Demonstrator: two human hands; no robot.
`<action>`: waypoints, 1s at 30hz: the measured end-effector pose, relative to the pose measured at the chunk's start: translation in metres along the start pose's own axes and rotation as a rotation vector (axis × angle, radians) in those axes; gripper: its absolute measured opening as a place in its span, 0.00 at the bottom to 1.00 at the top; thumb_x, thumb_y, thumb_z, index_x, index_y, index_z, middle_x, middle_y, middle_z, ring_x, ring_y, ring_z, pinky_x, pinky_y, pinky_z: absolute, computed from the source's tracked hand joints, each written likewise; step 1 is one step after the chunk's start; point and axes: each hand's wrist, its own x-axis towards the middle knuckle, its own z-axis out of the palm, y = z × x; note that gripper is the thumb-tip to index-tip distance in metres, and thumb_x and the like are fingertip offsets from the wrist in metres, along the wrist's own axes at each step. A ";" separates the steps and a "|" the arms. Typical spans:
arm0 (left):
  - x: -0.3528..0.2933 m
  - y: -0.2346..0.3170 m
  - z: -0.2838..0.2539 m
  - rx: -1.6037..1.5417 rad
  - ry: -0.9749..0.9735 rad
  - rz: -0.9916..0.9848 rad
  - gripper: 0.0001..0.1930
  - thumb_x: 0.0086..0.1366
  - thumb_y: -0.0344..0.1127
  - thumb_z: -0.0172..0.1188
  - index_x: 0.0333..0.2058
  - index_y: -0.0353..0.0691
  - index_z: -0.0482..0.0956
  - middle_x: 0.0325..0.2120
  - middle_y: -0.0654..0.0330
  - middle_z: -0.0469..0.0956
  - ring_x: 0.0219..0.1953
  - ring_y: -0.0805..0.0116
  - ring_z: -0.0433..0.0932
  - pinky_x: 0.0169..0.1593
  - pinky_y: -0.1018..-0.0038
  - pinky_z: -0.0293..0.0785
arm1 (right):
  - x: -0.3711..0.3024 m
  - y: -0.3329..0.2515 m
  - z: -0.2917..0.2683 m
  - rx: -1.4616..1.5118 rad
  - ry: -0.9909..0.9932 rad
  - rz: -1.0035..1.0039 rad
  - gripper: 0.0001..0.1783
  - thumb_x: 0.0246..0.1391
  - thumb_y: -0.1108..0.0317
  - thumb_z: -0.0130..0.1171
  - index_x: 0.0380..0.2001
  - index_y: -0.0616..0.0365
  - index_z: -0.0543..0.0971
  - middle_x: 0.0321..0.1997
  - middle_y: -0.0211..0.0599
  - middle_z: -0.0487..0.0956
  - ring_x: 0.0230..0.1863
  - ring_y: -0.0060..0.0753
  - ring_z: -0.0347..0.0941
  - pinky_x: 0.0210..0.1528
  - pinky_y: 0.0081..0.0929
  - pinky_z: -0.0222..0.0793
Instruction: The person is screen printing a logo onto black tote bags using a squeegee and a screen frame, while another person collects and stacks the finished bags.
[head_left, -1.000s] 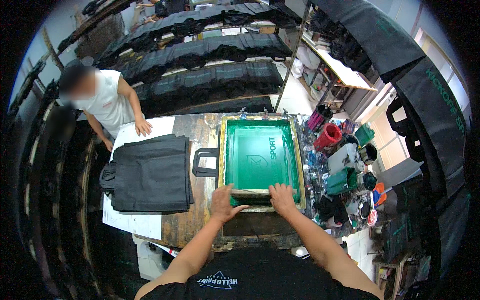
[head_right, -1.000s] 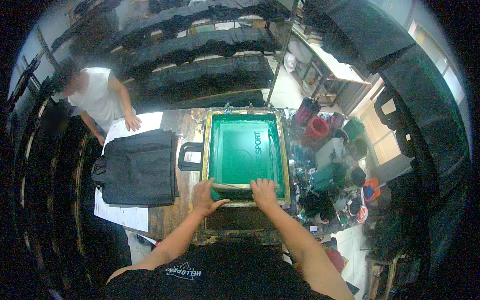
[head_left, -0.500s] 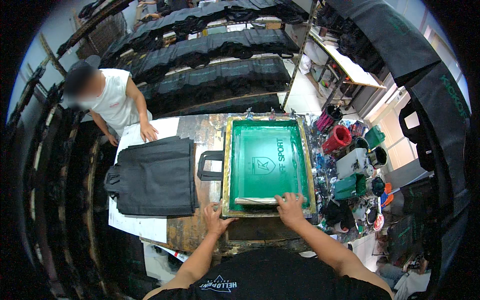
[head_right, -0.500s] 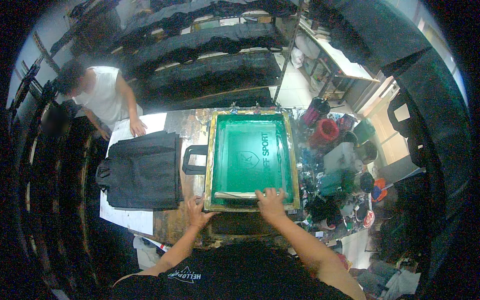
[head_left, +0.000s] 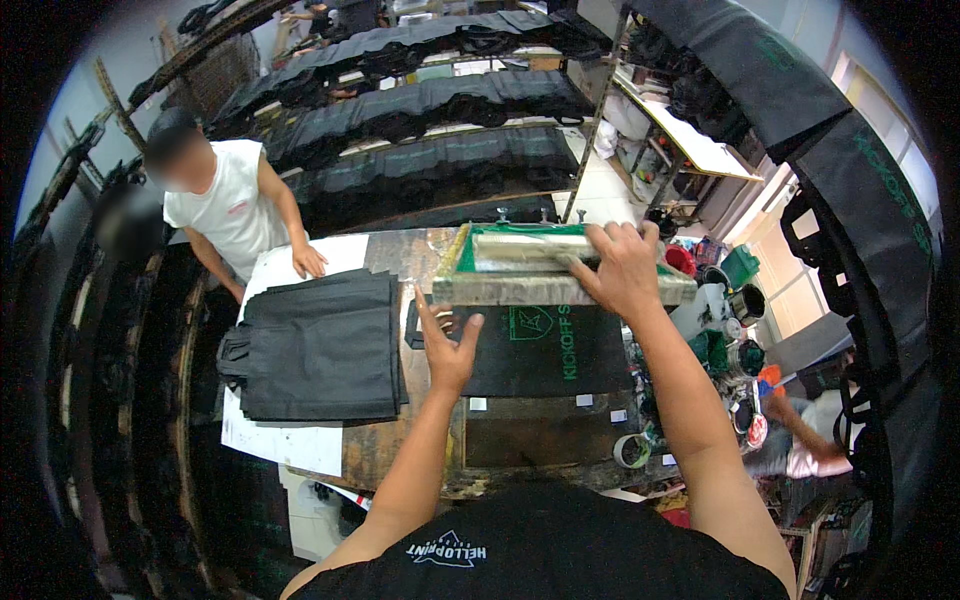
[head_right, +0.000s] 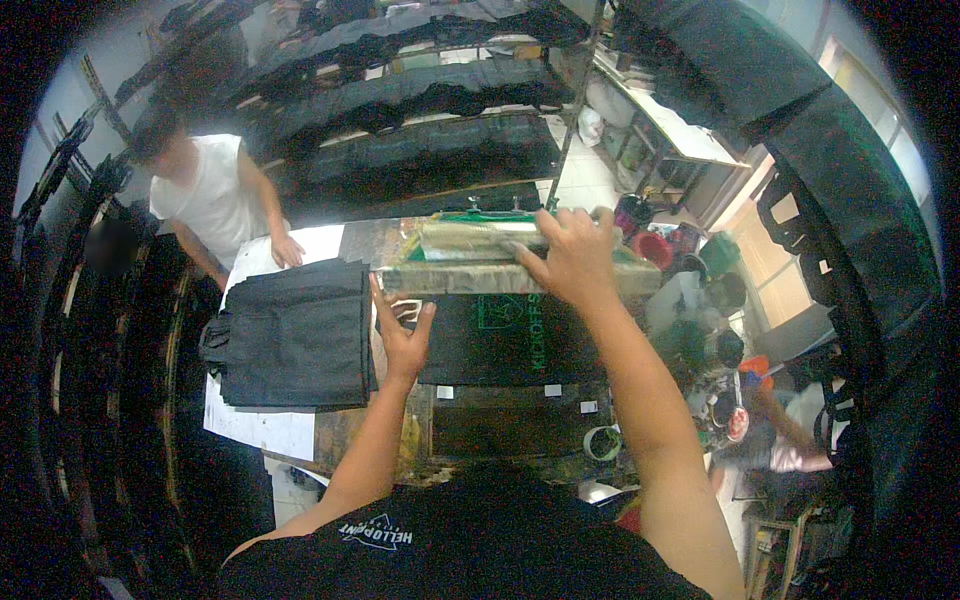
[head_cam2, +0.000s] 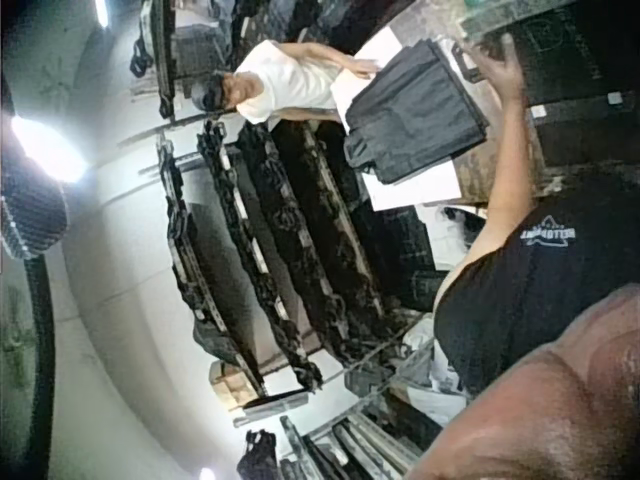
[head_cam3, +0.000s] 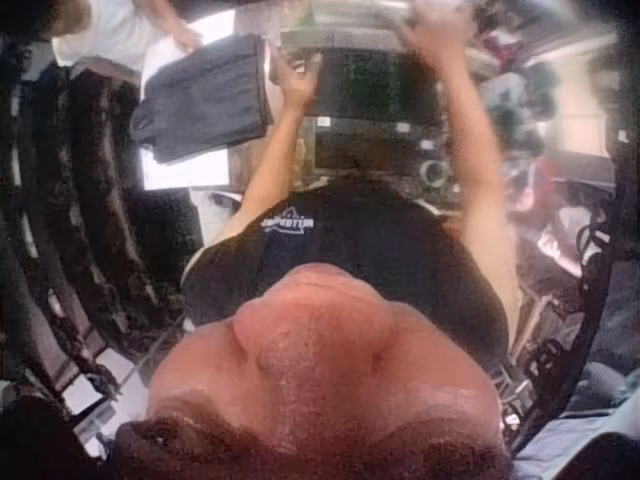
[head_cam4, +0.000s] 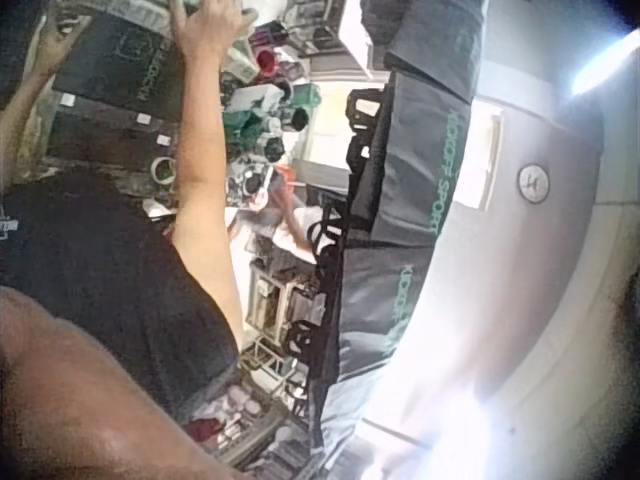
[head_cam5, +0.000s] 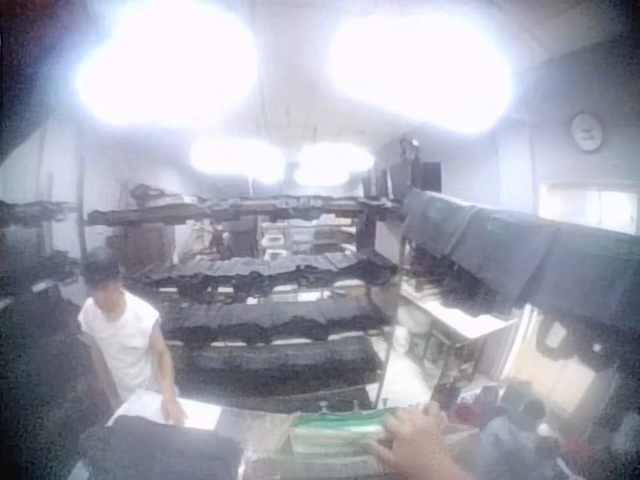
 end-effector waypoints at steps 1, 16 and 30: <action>-0.006 -0.053 0.007 0.237 0.017 0.000 0.52 0.63 0.51 0.72 0.72 0.25 0.51 0.59 0.36 0.72 0.56 0.46 0.74 0.62 0.58 0.68 | 0.010 -0.002 -0.005 0.006 -0.036 0.017 0.28 0.53 0.41 0.65 0.41 0.55 0.81 0.35 0.39 0.80 0.44 0.44 0.75 0.53 0.49 0.56; -0.052 -0.117 0.003 0.440 -0.204 -0.124 0.17 0.73 0.37 0.56 0.48 0.25 0.79 0.43 0.36 0.81 0.48 0.37 0.80 0.51 0.55 0.74 | 0.055 0.027 0.010 0.090 0.055 0.028 0.31 0.58 0.34 0.56 0.32 0.55 0.82 0.31 0.41 0.82 0.39 0.45 0.79 0.50 0.50 0.62; 0.108 -0.169 -0.292 0.208 0.137 -0.545 0.22 0.71 0.41 0.61 0.53 0.27 0.75 0.33 0.55 0.79 0.22 0.69 0.76 0.24 0.72 0.73 | 0.043 0.026 0.005 0.045 0.030 0.038 0.29 0.57 0.37 0.60 0.34 0.56 0.82 0.32 0.41 0.82 0.38 0.44 0.79 0.51 0.46 0.60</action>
